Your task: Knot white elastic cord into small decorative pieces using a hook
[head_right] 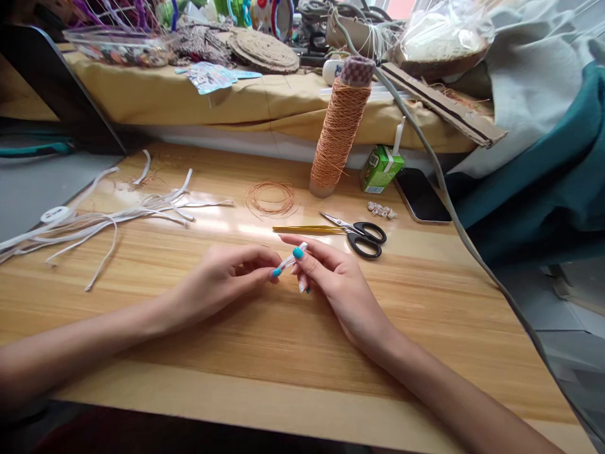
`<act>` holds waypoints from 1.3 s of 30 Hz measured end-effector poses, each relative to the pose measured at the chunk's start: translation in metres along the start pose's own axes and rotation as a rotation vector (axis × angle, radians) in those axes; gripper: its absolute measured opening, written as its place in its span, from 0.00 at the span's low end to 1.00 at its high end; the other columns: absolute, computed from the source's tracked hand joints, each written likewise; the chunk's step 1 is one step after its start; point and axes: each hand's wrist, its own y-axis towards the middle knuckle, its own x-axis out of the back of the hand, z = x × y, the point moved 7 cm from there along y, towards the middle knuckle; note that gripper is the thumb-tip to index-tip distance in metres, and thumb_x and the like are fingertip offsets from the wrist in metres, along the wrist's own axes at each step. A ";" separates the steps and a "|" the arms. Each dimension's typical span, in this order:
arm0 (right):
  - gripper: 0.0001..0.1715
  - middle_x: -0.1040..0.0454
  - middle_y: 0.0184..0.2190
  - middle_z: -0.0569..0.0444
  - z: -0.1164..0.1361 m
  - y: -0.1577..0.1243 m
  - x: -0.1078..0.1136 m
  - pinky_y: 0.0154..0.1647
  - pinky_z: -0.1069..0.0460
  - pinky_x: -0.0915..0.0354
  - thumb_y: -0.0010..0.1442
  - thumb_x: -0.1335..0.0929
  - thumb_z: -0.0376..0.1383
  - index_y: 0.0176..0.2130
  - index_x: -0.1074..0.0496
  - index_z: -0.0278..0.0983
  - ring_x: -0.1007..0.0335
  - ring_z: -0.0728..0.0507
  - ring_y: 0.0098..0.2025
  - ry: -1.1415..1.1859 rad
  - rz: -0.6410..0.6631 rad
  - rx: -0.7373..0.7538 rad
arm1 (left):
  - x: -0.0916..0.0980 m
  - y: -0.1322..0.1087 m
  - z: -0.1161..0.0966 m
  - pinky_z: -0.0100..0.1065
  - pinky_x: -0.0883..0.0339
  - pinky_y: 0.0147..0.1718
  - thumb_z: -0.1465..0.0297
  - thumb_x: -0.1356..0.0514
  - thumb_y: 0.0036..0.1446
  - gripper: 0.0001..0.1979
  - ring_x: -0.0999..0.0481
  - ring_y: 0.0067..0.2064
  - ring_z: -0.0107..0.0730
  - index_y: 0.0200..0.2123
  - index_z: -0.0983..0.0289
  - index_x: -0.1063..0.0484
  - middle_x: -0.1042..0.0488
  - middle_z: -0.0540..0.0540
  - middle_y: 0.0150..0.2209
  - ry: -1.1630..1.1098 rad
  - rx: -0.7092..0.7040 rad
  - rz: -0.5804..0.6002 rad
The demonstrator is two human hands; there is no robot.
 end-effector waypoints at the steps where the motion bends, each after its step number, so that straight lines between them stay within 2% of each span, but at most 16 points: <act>1: 0.16 0.35 0.23 0.59 0.000 0.000 -0.001 0.27 0.56 0.43 0.53 0.33 0.40 0.43 0.28 0.40 0.43 0.54 0.23 -0.010 0.010 0.011 | 0.000 -0.001 -0.002 0.23 0.38 0.28 0.74 0.47 0.55 0.07 0.30 0.28 0.21 0.35 0.65 0.29 0.26 0.48 0.30 0.047 -0.031 -0.018; 5: 0.13 0.33 0.25 0.58 -0.001 -0.002 -0.005 0.25 0.57 0.42 0.55 0.35 0.39 0.40 0.27 0.38 0.40 0.54 0.23 -0.093 0.062 0.065 | 0.002 -0.005 -0.009 0.24 0.36 0.27 0.75 0.48 0.56 0.07 0.28 0.28 0.23 0.36 0.67 0.31 0.25 0.51 0.30 0.236 -0.152 -0.097; 10: 0.10 0.31 0.25 0.57 0.006 -0.008 0.002 0.26 0.56 0.37 0.57 0.37 0.38 0.35 0.28 0.36 0.36 0.53 0.24 -0.212 -0.064 0.195 | 0.005 -0.011 -0.026 0.29 0.35 0.28 0.76 0.48 0.55 0.05 0.27 0.28 0.28 0.31 0.68 0.32 0.26 0.52 0.27 0.554 -0.360 -0.219; 13: 0.08 0.30 0.25 0.57 0.015 -0.014 0.000 0.27 0.57 0.36 0.58 0.37 0.35 0.34 0.29 0.36 0.34 0.53 0.25 -0.357 -0.089 0.326 | 0.001 -0.013 -0.033 0.31 0.35 0.30 0.74 0.47 0.55 0.04 0.29 0.30 0.30 0.33 0.68 0.33 0.26 0.53 0.28 0.671 -0.469 -0.231; 17: 0.08 0.29 0.24 0.58 0.019 -0.018 -0.003 0.28 0.57 0.35 0.58 0.37 0.34 0.35 0.29 0.37 0.33 0.53 0.26 -0.449 -0.070 0.411 | 0.002 -0.011 -0.031 0.32 0.35 0.32 0.73 0.47 0.56 0.04 0.31 0.32 0.30 0.32 0.68 0.34 0.27 0.54 0.30 0.668 -0.433 -0.229; 21: 0.07 0.28 0.24 0.58 0.015 -0.014 -0.002 0.28 0.57 0.33 0.57 0.36 0.34 0.36 0.30 0.36 0.32 0.53 0.25 -0.373 -0.077 0.352 | 0.001 -0.011 -0.031 0.31 0.36 0.32 0.74 0.48 0.56 0.06 0.32 0.31 0.29 0.29 0.67 0.33 0.28 0.54 0.28 0.707 -0.439 -0.217; 26: 0.08 0.27 0.26 0.57 0.012 -0.008 0.001 0.28 0.57 0.32 0.56 0.35 0.37 0.31 0.29 0.36 0.31 0.52 0.25 -0.246 -0.092 0.265 | 0.003 -0.011 -0.030 0.31 0.37 0.31 0.75 0.48 0.56 0.06 0.34 0.30 0.29 0.29 0.68 0.33 0.29 0.53 0.27 0.727 -0.440 -0.240; 30: 0.08 0.26 0.27 0.56 0.011 -0.006 0.003 0.32 0.55 0.30 0.56 0.35 0.37 0.33 0.28 0.36 0.28 0.51 0.29 -0.179 -0.111 0.254 | 0.004 -0.014 -0.032 0.33 0.39 0.32 0.75 0.47 0.55 0.04 0.36 0.32 0.31 0.33 0.67 0.32 0.29 0.54 0.29 0.808 -0.477 -0.254; 34: 0.08 0.25 0.27 0.56 0.011 -0.009 0.003 0.35 0.53 0.30 0.56 0.35 0.36 0.36 0.28 0.36 0.27 0.49 0.30 -0.214 -0.132 0.278 | 0.003 -0.017 -0.034 0.35 0.42 0.31 0.74 0.47 0.55 0.04 0.37 0.31 0.33 0.32 0.66 0.32 0.30 0.53 0.27 0.875 -0.498 -0.240; 36: 0.08 0.25 0.28 0.55 0.013 -0.010 0.003 0.35 0.53 0.30 0.56 0.35 0.36 0.35 0.27 0.37 0.27 0.49 0.30 -0.252 -0.143 0.303 | 0.004 -0.016 -0.033 0.35 0.42 0.32 0.74 0.47 0.56 0.05 0.36 0.32 0.33 0.32 0.66 0.32 0.30 0.53 0.28 0.827 -0.470 -0.243; 39: 0.08 0.25 0.29 0.55 0.016 -0.011 0.003 0.35 0.53 0.31 0.56 0.35 0.35 0.36 0.27 0.38 0.28 0.49 0.31 -0.309 -0.141 0.354 | 0.009 -0.012 -0.029 0.35 0.40 0.34 0.74 0.47 0.56 0.07 0.35 0.33 0.32 0.38 0.68 0.32 0.28 0.54 0.30 0.677 -0.377 -0.268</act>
